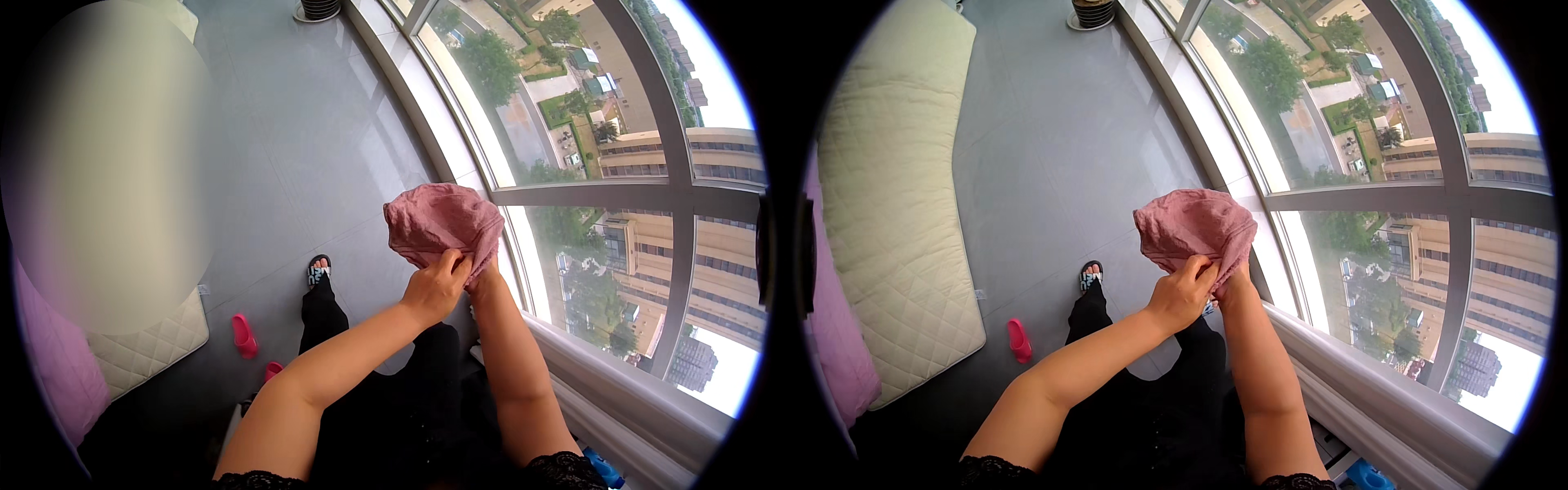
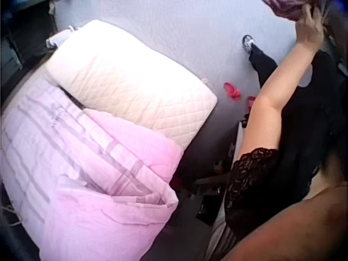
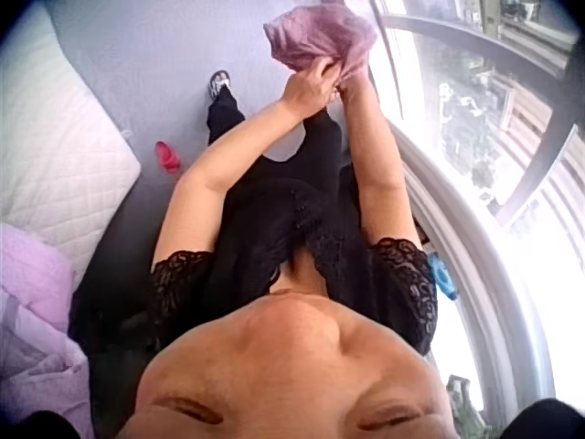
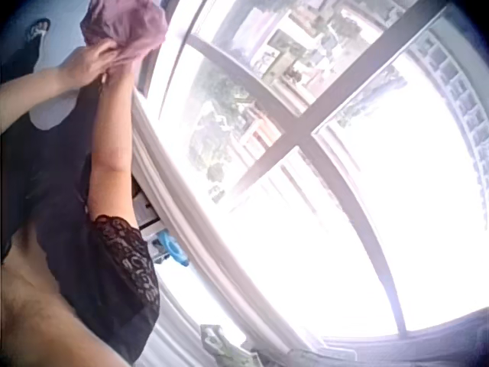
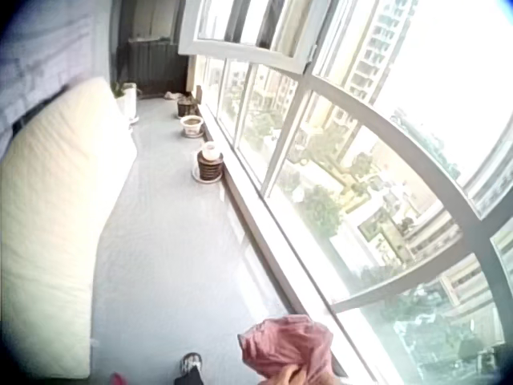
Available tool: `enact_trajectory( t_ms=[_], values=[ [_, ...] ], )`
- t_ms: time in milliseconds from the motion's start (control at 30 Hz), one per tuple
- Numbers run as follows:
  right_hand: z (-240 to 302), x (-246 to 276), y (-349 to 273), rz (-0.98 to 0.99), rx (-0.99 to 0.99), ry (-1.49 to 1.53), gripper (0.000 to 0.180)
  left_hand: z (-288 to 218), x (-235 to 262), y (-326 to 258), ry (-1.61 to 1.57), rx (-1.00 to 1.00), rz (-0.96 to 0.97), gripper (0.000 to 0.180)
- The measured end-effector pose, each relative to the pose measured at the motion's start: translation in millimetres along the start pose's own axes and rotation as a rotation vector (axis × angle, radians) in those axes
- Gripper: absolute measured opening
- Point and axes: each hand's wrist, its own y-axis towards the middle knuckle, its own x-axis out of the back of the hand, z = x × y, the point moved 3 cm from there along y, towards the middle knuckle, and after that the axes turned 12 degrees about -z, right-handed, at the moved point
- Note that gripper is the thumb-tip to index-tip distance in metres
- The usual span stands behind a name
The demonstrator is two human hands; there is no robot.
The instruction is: The person washes a cloth in a sink, wrings it out, and then uses it to wipe the window sill and the glass of a large window. The person sits on the floor to reach the lower parts of the window frame.
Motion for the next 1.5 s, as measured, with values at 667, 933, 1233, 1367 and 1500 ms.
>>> enact_trajectory(
  t_ms=[667,933,1233,1367,1500],
  values=[
    [121,384,182,-0.358,-0.046,-0.158,0.054,65,-399,21,-1.055,1.432,0.35,0.045],
    [59,439,286,-0.13,-0.148,-0.162,0.042,90,-502,-9,-1.227,1.801,0.797,0.045],
    [40,469,363,0.198,-0.166,0.387,0.04,145,-603,-14,-1.106,1.697,1.405,0.042],
    [49,541,377,-0.054,-0.117,0.209,0.038,179,-663,6,-1.197,1.484,1.457,0.047],
    [55,613,355,-0.185,0.281,0.08,0.035,232,-718,0,-0.746,1.238,1.496,0.034]
  ],
)
